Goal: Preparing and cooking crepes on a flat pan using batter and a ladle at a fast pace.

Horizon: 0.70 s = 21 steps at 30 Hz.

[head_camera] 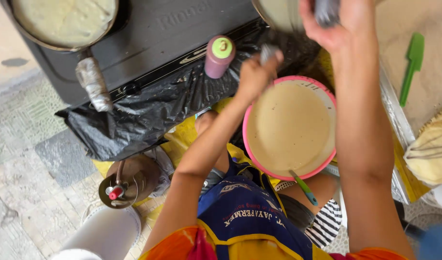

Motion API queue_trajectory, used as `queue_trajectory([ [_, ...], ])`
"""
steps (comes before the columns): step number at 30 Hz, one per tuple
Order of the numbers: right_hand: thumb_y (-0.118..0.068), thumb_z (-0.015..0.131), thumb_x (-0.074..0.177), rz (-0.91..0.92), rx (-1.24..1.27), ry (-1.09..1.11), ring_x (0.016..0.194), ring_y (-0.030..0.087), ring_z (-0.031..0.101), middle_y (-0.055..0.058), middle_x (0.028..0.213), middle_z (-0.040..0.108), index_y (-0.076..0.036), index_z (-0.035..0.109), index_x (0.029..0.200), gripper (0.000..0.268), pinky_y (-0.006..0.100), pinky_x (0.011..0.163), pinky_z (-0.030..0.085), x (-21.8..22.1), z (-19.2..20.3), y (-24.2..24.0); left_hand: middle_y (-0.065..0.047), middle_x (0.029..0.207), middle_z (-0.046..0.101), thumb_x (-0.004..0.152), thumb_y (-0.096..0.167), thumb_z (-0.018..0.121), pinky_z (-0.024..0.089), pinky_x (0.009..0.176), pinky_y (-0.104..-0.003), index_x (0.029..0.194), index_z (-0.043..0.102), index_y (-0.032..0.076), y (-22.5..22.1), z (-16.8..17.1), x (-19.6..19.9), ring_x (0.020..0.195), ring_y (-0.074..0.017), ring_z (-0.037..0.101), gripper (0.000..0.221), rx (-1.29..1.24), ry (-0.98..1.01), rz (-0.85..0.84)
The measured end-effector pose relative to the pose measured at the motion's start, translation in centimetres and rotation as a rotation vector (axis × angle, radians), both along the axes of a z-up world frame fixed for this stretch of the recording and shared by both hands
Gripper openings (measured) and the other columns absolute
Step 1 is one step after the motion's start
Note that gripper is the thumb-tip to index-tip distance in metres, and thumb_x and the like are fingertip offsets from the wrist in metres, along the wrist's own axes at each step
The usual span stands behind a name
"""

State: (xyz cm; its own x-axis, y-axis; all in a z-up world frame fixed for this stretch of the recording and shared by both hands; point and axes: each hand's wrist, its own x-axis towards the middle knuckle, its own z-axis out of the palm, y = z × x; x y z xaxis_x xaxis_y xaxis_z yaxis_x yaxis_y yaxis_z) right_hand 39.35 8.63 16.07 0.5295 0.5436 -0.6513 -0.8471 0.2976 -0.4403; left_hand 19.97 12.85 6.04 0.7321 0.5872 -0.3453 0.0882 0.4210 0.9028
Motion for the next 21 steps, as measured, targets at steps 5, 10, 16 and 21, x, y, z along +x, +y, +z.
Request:
queue_trajectory([
  [5,-0.015,0.072,0.095,0.477,0.312,-0.266,0.061,0.003,0.051,-0.008,0.086,0.062,-0.014,0.062,0.144,0.049,0.014,0.051,0.044,-3.7,2.4,-16.8,-0.01,0.048,0.062,0.073,0.044,0.073,0.037,0.036,-0.032,0.066,0.061,0.009,7.5,-2.4,9.0,0.032,-0.0175,0.053,0.038,-0.06,-0.1,0.317],
  [10,-0.02,0.067,0.098,0.231,0.305,-0.172,0.054,0.005,0.042,0.001,0.079,0.049,-0.008,0.037,0.16,0.069,0.018,0.046,0.034,-9.2,-2.6,-31.1,-0.011,0.052,0.061,0.074,0.036,0.076,0.031,0.03,-0.033,0.075,0.067,0.003,11.7,-5.9,11.4,0.032,-0.0194,0.052,0.034,-0.204,-0.121,0.511],
  [16,-0.011,0.062,0.091,-0.062,0.314,-0.164,0.05,0.005,0.039,0.002,0.077,0.044,0.001,0.045,0.15,0.062,0.02,0.044,0.028,-16.2,-5.4,-40.6,-0.01,0.063,0.066,0.073,0.044,0.075,0.039,0.04,-0.029,0.086,0.074,0.006,11.3,-1.0,8.8,0.044,-0.019,0.058,0.04,-0.178,0.1,0.395],
  [21,-0.016,0.071,0.084,-0.305,0.067,-0.25,0.065,0.006,0.045,0.005,0.098,0.058,-0.003,0.043,0.153,0.076,0.018,0.048,0.034,-16.2,-6.7,-49.3,-0.016,0.077,0.062,0.044,0.05,0.073,0.043,0.064,-0.034,0.091,0.062,0.003,5.8,2.7,6.0,0.069,-0.0284,0.061,0.067,-0.561,-0.17,0.444],
])
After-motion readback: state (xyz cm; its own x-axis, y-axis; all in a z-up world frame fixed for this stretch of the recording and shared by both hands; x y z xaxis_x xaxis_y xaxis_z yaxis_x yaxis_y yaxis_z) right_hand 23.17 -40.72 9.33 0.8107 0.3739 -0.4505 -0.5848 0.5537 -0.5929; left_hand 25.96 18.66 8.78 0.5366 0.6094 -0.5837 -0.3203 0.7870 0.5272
